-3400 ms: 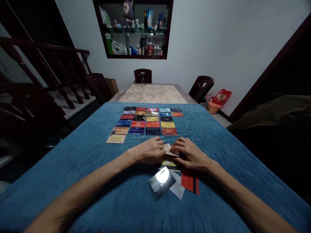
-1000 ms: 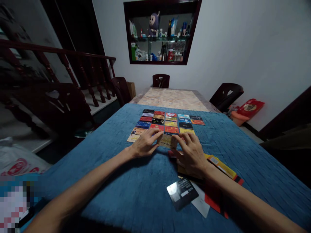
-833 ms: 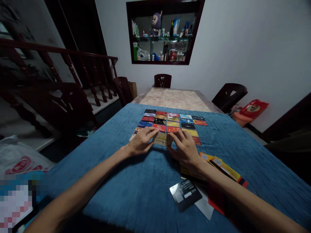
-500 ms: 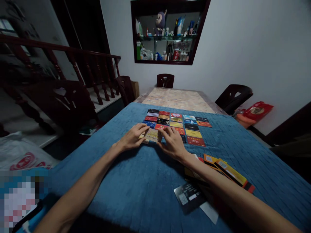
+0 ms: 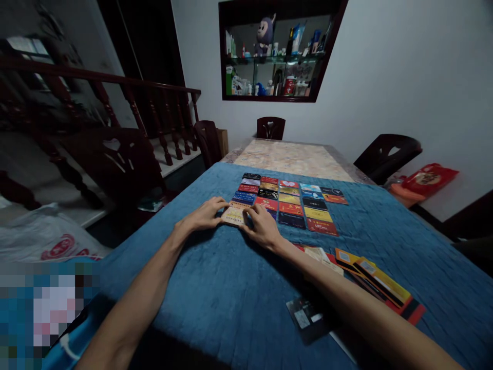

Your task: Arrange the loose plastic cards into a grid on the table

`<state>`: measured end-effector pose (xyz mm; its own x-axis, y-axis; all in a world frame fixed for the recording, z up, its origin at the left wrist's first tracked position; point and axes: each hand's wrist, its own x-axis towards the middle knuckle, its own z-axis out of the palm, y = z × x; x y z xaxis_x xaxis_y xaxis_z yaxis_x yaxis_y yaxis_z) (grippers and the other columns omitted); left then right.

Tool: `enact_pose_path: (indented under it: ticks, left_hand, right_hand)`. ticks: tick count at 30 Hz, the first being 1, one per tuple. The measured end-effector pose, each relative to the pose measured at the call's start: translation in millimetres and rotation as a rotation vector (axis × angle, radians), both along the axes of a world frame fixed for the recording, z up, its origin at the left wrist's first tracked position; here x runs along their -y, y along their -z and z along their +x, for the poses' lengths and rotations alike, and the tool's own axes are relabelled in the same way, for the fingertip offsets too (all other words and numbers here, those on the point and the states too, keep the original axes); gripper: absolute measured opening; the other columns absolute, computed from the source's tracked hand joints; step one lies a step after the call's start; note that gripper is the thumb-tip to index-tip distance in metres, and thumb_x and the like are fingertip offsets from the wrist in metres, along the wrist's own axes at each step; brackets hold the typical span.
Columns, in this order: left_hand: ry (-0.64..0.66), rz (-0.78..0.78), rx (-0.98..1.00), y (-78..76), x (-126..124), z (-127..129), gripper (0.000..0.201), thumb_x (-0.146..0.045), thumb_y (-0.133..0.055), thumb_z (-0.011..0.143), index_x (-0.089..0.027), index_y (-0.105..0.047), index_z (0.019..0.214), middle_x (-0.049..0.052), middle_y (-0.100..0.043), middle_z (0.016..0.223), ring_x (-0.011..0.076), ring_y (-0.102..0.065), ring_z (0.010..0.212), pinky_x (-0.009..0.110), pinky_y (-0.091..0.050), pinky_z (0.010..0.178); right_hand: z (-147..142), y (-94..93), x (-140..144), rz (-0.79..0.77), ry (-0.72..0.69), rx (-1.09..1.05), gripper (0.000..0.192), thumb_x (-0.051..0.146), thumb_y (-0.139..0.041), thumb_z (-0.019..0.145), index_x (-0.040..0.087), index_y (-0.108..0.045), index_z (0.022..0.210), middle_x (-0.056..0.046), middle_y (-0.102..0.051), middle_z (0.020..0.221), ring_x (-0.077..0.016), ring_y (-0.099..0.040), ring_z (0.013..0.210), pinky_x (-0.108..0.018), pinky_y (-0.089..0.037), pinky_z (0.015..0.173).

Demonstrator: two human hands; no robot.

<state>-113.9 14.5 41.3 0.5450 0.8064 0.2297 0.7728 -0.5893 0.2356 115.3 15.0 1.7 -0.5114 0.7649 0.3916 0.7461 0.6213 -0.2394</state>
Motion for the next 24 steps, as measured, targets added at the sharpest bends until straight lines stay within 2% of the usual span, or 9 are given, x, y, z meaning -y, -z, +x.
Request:
enact_pose_path:
  ticks: [6,10,17,24]
  left_hand:
    - [-0.007,-0.083,-0.005,3.7,-2,-3,0.04,-0.01,-0.058,0.075,-0.016,-0.063,0.115,0.009,-0.062,0.113,0.023,-0.06,0.105,0.035,-0.049,0.094]
    - [-0.008,-0.118,-0.011,6.1,-5,-4,0.04,-0.012,-0.059,0.076,-0.015,-0.062,0.115,0.009,-0.062,0.112,0.0238,-0.06,0.105,0.035,-0.048,0.092]
    - [-0.002,-0.121,-0.038,12.2,-10,-6,0.034,-0.015,-0.059,0.077,-0.016,-0.063,0.111,0.009,-0.063,0.109,0.0237,-0.06,0.102,0.034,-0.048,0.091]
    - [-0.02,-0.134,-0.077,12.0,-10,-6,0.029,-0.018,-0.059,0.079,-0.014,-0.065,0.107,0.011,-0.064,0.108,0.0257,-0.06,0.103,0.036,-0.047,0.093]
  right_hand:
    - [-3,3.5,0,-0.064,-0.003,-0.025,0.026,0.034,-0.068,0.086,0.018,-0.061,0.106,-0.01,-0.06,0.113,-0.024,-0.054,0.105,-0.034,-0.045,0.087]
    - [-4,4.8,-1,-0.069,-0.002,-0.028,0.021,0.034,-0.068,0.087,0.019,-0.063,0.1,-0.009,-0.061,0.11,-0.0231,-0.054,0.102,-0.033,-0.044,0.085]
    - [-6,3.7,1,-0.092,0.022,-0.003,0.022,0.035,-0.067,0.087,0.019,-0.065,0.102,-0.01,-0.062,0.109,-0.0234,-0.055,0.099,-0.033,-0.043,0.083]
    - [-7,3.5,5,-0.102,0.057,0.008,0.023,0.037,-0.064,0.089,0.019,-0.065,0.104,-0.01,-0.061,0.109,-0.0234,-0.054,0.1,-0.032,-0.042,0.083]
